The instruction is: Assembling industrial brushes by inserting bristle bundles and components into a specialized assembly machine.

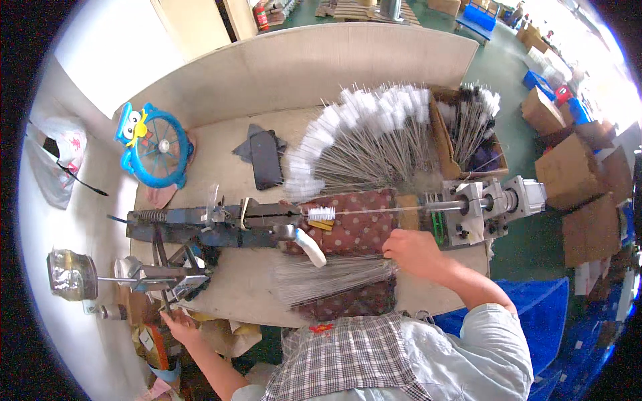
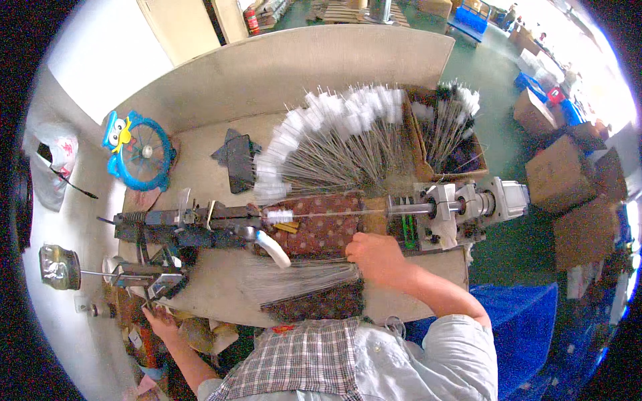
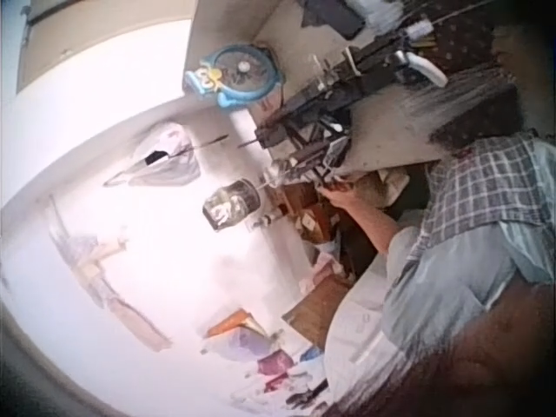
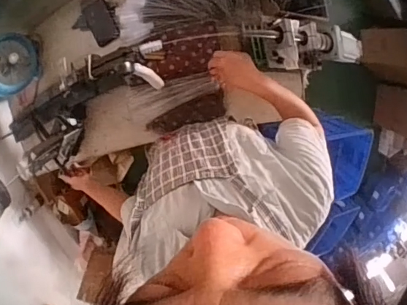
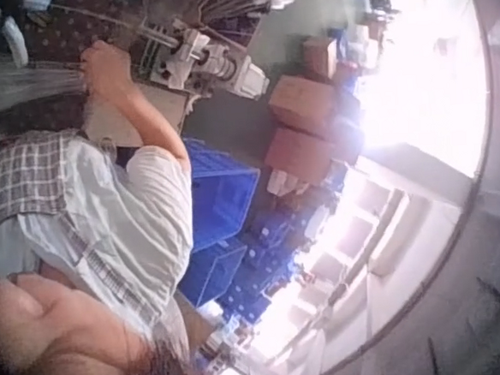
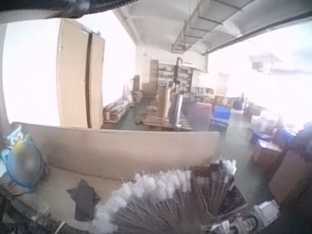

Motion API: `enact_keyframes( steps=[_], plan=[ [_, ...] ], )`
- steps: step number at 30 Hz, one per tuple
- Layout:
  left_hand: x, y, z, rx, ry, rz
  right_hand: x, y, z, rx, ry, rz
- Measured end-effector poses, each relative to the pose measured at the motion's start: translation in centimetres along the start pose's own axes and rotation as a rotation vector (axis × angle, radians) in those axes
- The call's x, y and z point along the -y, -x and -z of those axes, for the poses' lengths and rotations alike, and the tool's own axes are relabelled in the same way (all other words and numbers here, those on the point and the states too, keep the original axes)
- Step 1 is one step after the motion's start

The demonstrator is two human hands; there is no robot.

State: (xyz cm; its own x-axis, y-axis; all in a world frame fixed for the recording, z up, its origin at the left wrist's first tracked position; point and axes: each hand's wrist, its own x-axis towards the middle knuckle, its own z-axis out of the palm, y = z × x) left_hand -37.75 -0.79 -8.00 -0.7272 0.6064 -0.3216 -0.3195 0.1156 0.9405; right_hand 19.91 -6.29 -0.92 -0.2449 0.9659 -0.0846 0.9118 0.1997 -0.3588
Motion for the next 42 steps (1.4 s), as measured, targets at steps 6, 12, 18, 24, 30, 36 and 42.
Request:
enact_keyframes(
  steps=[6,12,18,24,30,36,42],
  plan=[
    [2.5,5.6,-4.7,-0.077,0.074,0.067,1.0,0.2,1.9,0.027,-0.082,-0.135],
    [7.7,10.5,-9.9,0.571,0.23,0.422,-0.1,0.7,1.8,0.152,-0.023,-0.164],
    [6.5,24.8,-21.0,1.107,-0.202,0.104,-0.4,2.0,2.2,0.146,0.063,-0.045],
    [-3.2,31.0,-24.5,0.826,0.585,0.931,-0.2,2.5,0.4,0.049,-0.041,-0.166],
    [-3.0,26.5,-19.2,0.907,0.305,0.676,1.1,3.0,4.8,0.007,0.138,-0.137],
    [-2.7,28.4,-21.5,1.612,-0.281,0.513,-2.2,3.6,13.0,-0.414,0.236,-0.164],
    [2.6,33.2,-30.7,1.648,-0.41,-0.734,-2.9,0.5,10.9,-0.436,0.103,0.07]
  ],
)
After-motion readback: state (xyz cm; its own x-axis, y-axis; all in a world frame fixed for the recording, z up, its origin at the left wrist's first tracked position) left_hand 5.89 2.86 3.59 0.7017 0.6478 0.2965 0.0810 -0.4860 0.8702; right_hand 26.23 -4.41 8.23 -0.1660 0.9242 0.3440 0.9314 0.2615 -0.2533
